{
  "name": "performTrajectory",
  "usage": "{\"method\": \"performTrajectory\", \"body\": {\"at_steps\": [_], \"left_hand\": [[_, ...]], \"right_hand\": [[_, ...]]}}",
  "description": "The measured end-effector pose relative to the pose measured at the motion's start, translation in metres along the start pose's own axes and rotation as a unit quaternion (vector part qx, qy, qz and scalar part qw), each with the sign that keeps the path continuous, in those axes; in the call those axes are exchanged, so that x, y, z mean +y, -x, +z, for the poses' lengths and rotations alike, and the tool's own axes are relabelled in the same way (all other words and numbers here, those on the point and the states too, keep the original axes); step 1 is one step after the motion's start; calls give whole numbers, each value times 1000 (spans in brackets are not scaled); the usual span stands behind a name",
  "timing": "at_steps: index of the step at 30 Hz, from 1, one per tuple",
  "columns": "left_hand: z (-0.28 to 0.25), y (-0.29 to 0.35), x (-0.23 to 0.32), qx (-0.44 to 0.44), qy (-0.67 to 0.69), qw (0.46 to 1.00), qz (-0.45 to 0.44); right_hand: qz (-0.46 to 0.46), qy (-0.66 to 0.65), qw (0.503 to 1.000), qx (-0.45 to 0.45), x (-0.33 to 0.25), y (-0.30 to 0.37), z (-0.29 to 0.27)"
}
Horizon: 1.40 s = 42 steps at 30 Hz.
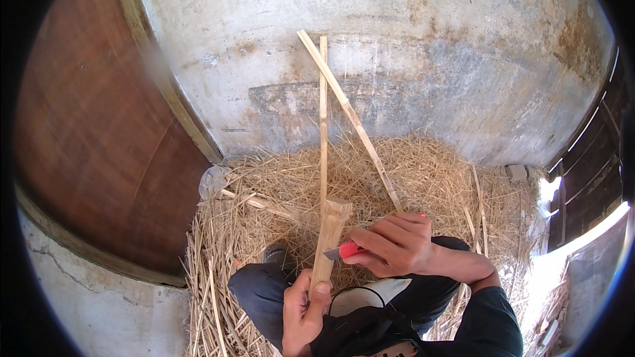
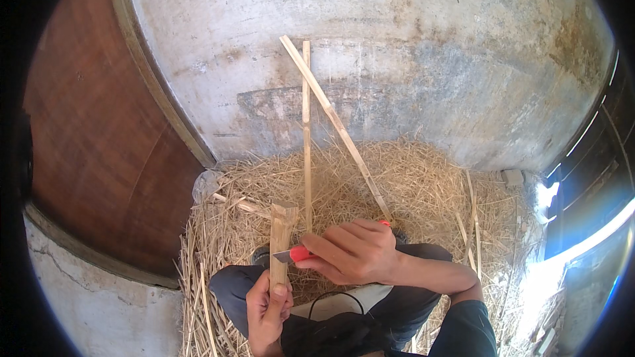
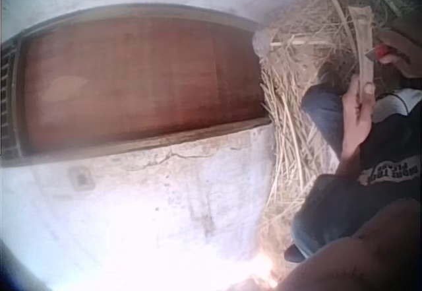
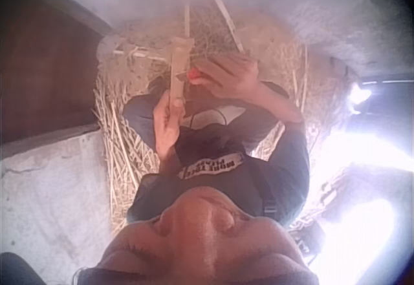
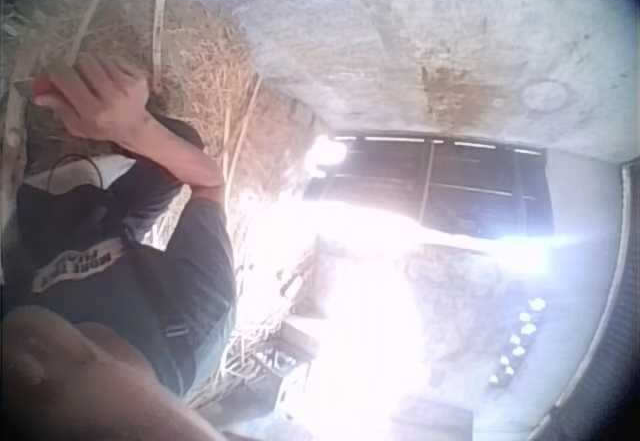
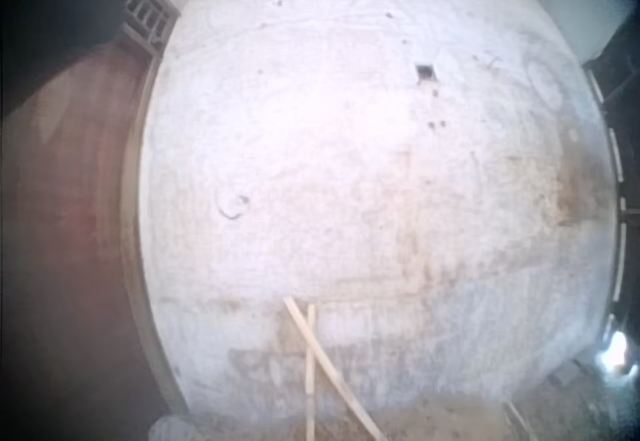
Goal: The person sits on a bed of straw and uses a red utility knife to shave thin strips off a long bamboo pole. They hold the pole with their left hand and scrape the blade along its length with their right hand, creating a pile of bamboo shavings.
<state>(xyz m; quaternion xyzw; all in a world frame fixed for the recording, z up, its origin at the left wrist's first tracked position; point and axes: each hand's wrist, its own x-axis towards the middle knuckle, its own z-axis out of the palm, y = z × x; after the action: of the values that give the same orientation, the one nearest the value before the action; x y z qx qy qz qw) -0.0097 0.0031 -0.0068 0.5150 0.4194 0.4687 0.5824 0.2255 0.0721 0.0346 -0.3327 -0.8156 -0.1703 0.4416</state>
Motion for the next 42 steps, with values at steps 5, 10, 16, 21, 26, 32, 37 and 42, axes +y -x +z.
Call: {"method": "performTrajectory", "body": {"at_steps": [5,10,16,21,26,32,37,42], "left_hand": [[2,0,-1,-2,7,1000,-1],[1,4,-10,-14,22,999,-26],[1,4,-11,-29,66,996,-54],[3,6,-10,-31,61,996,-54],[5,10,-8,-15,8,999,-34],[-2,5,-6,-51,130,985,-97],[2,9,-15,-10,22,998,-49],[-4,6,-8,-36,124,986,-107]], "right_hand": [[2,6,1000,8,4,-2,-1],[18,14,1000,13,14,-6,-3],[21,19,999,21,14,-8,-5],[30,22,999,17,12,-6,-5],[30,17,999,25,11,-6,-4],[37,23,999,17,9,-7,-4],[34,17,999,22,13,-4,-1],[36,29,999,21,10,-7,-5]]}}
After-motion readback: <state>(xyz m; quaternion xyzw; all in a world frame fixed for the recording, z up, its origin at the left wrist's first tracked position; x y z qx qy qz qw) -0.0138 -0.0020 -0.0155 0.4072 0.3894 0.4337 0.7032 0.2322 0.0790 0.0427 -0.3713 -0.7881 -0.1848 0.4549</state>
